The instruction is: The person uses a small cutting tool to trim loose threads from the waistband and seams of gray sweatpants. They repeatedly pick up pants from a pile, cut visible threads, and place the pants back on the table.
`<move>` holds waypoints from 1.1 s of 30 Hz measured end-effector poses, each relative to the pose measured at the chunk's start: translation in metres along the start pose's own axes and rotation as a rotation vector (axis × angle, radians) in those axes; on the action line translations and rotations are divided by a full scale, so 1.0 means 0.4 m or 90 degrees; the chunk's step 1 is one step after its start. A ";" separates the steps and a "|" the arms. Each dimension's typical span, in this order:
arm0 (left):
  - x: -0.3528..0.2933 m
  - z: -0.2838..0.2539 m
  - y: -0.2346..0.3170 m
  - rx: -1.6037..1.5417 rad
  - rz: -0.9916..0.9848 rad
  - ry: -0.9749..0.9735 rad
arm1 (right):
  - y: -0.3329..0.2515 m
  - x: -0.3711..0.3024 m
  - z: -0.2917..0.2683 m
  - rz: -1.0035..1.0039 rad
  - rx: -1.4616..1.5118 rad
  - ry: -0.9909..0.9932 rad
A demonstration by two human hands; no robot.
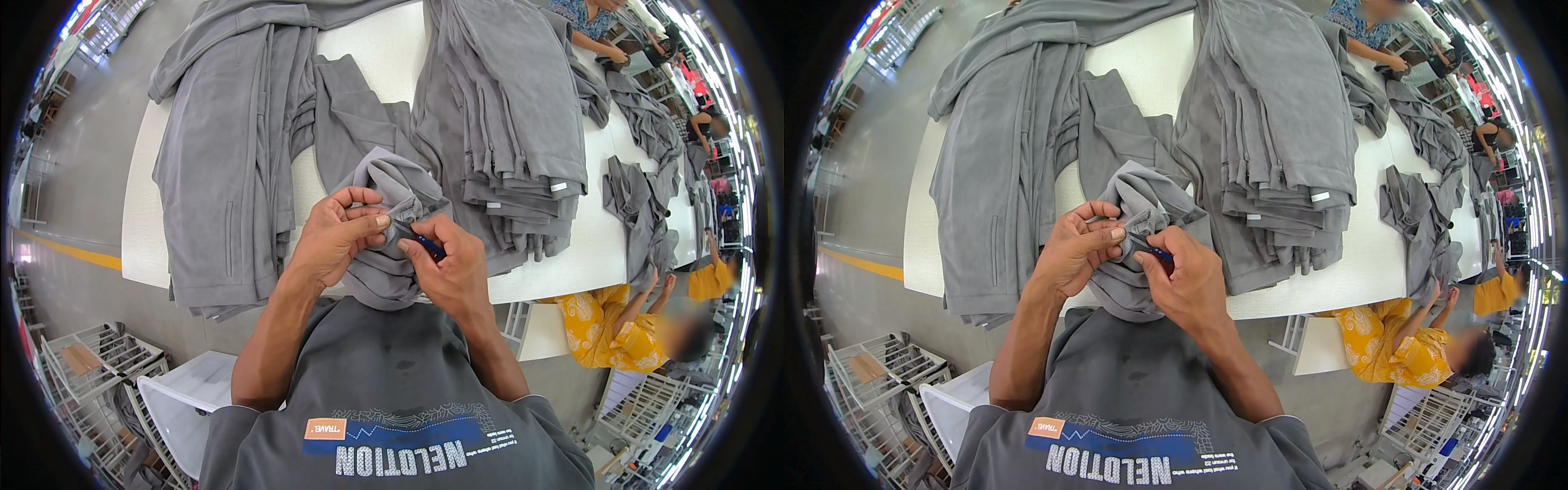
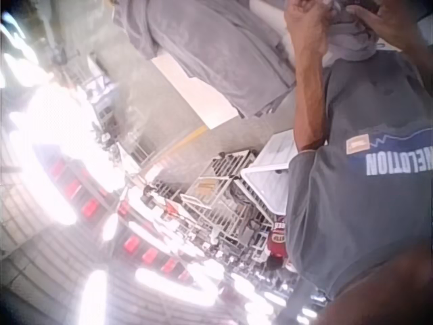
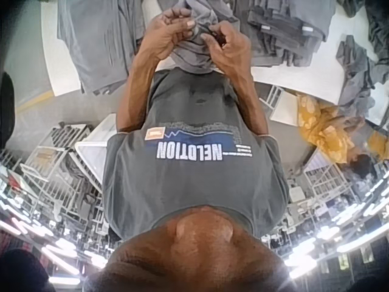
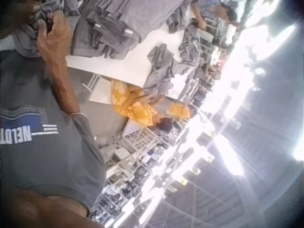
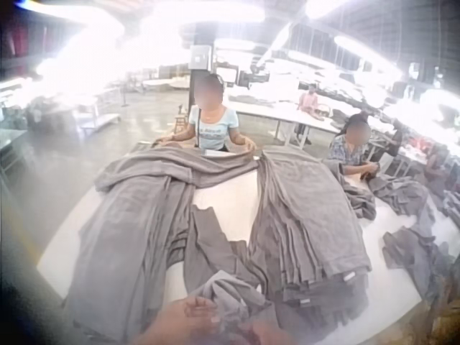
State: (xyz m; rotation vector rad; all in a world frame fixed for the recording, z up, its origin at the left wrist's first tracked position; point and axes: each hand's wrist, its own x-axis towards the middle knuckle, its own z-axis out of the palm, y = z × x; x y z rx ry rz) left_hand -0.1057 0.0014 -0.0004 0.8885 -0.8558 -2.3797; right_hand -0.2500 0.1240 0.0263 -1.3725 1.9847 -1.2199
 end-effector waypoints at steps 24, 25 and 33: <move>-0.011 0.008 -0.001 0.107 0.037 0.001 | 0.012 0.042 0.005 -0.107 0.012 -0.056; -0.012 0.007 -0.001 0.118 0.038 0.000 | 0.019 0.047 0.007 -0.115 0.006 -0.049; -0.013 0.001 -0.005 0.112 0.033 0.004 | 0.045 0.046 0.015 0.001 0.142 0.087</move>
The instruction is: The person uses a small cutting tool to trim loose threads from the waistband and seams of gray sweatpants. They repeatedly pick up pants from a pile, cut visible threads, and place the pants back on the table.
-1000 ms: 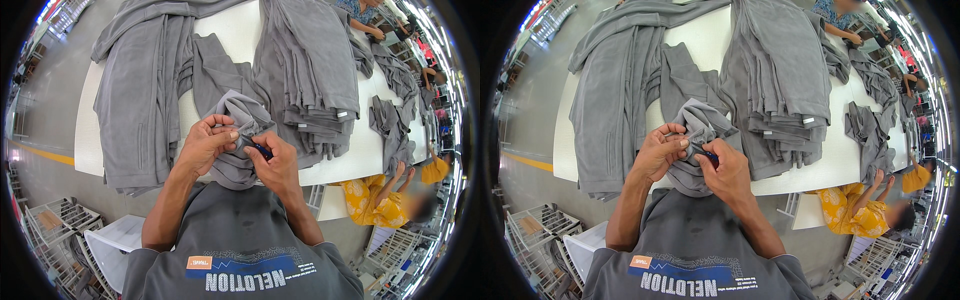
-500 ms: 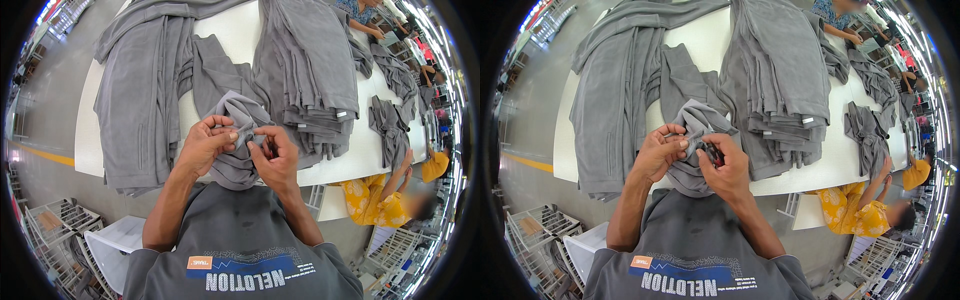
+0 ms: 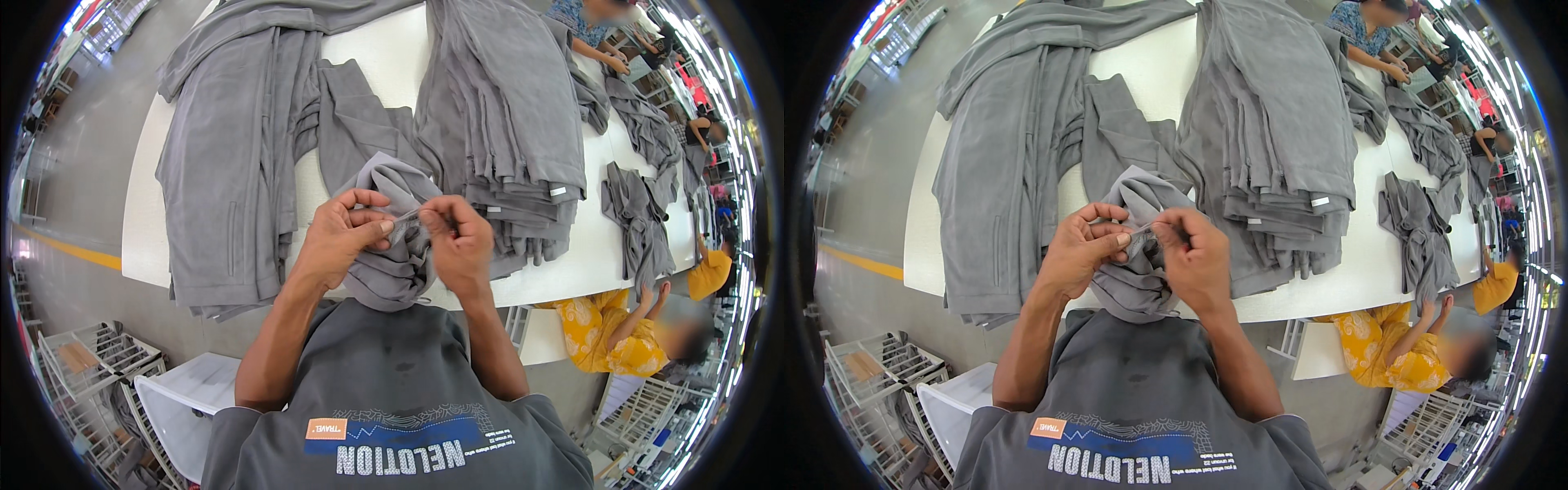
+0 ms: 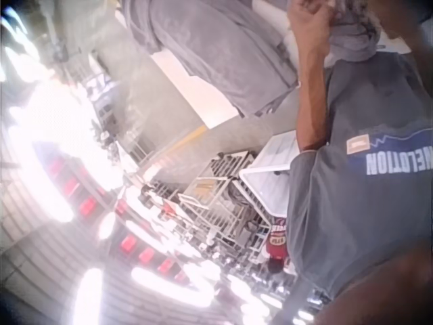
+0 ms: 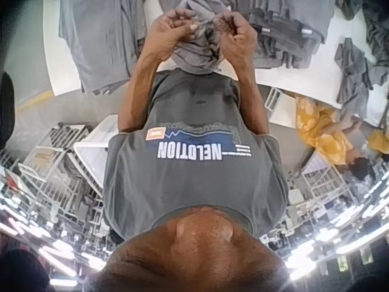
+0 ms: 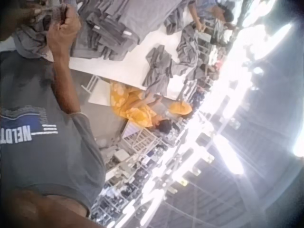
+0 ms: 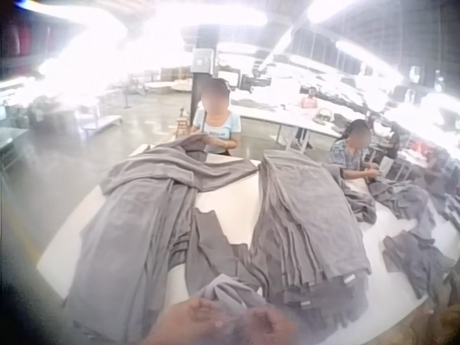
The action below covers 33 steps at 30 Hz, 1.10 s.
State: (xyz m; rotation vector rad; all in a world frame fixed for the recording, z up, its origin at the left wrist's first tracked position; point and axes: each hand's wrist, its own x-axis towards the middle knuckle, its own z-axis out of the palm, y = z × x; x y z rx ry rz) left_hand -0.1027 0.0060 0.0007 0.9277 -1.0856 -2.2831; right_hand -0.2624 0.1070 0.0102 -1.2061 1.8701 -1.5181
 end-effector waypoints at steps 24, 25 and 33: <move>0.002 -0.052 0.023 0.060 0.072 0.030 | 0.002 -0.087 -0.099 0.195 -0.023 -0.080; -0.002 -0.061 0.021 0.066 0.099 0.029 | 0.002 -0.083 -0.089 0.198 -0.015 -0.098; -0.045 -0.163 -0.026 0.006 0.177 0.124 | 0.069 -0.106 -0.057 0.159 -0.131 -0.260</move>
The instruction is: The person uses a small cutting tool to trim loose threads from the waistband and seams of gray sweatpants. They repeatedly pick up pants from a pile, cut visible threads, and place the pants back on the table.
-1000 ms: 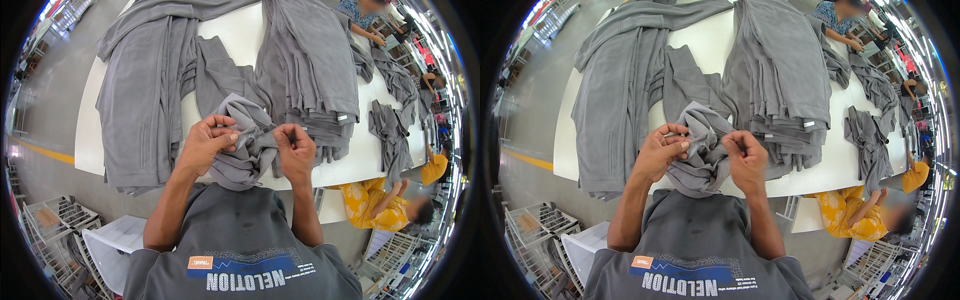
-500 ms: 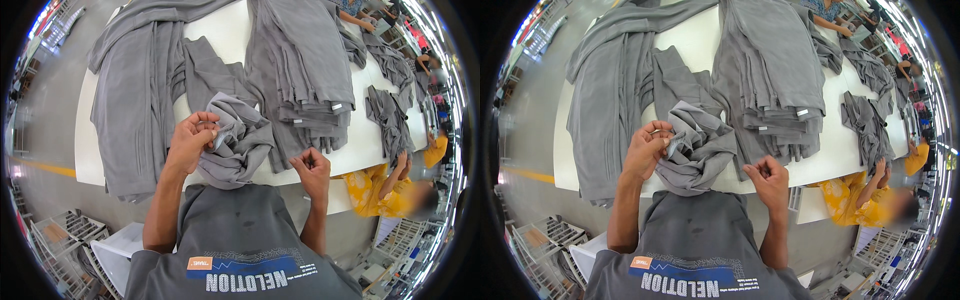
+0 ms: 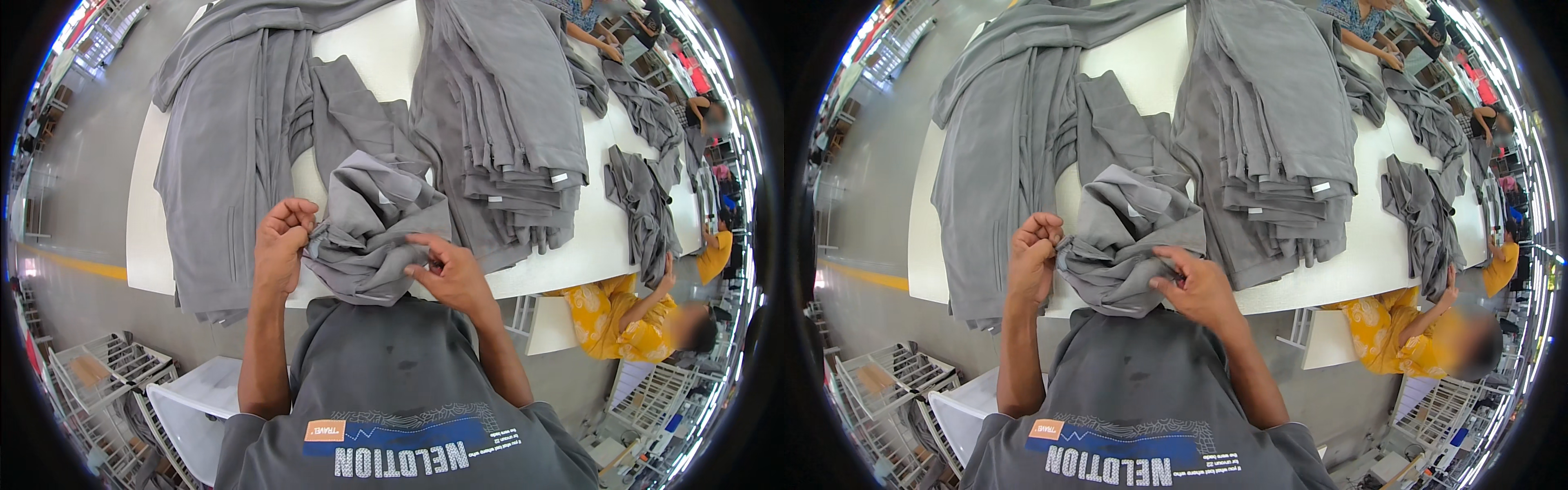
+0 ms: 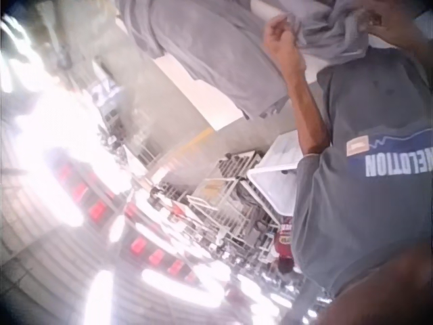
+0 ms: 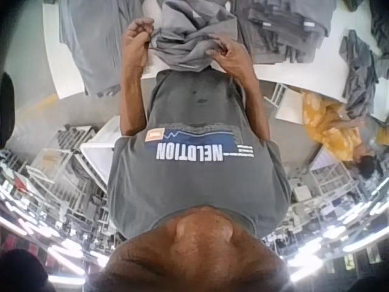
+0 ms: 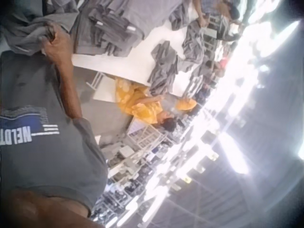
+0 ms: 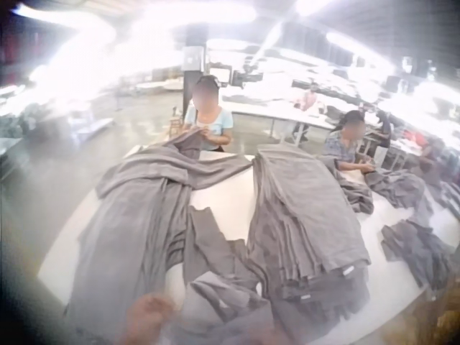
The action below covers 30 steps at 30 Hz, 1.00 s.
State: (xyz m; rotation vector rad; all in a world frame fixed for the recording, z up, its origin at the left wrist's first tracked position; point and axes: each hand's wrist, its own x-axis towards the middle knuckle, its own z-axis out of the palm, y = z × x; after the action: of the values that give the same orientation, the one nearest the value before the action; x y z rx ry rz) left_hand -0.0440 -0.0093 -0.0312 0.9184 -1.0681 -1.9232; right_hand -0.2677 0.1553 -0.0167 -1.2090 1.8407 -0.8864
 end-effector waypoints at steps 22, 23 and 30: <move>-0.037 0.022 0.017 0.595 0.298 0.225 | 0.013 -0.034 0.049 -0.141 0.008 -0.092; -0.049 0.054 0.033 0.678 0.399 0.209 | 0.012 -0.035 0.047 -0.140 0.006 -0.095; -0.091 0.154 0.013 0.934 0.301 -0.164 | 0.005 -0.036 0.048 -0.158 -0.020 -0.086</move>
State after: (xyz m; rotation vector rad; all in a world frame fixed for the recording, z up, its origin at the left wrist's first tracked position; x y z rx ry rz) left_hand -0.0775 0.0418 0.0061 0.9350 -2.6341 -0.6359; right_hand -0.2481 0.1665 -0.0248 -1.5034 1.6257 -0.8894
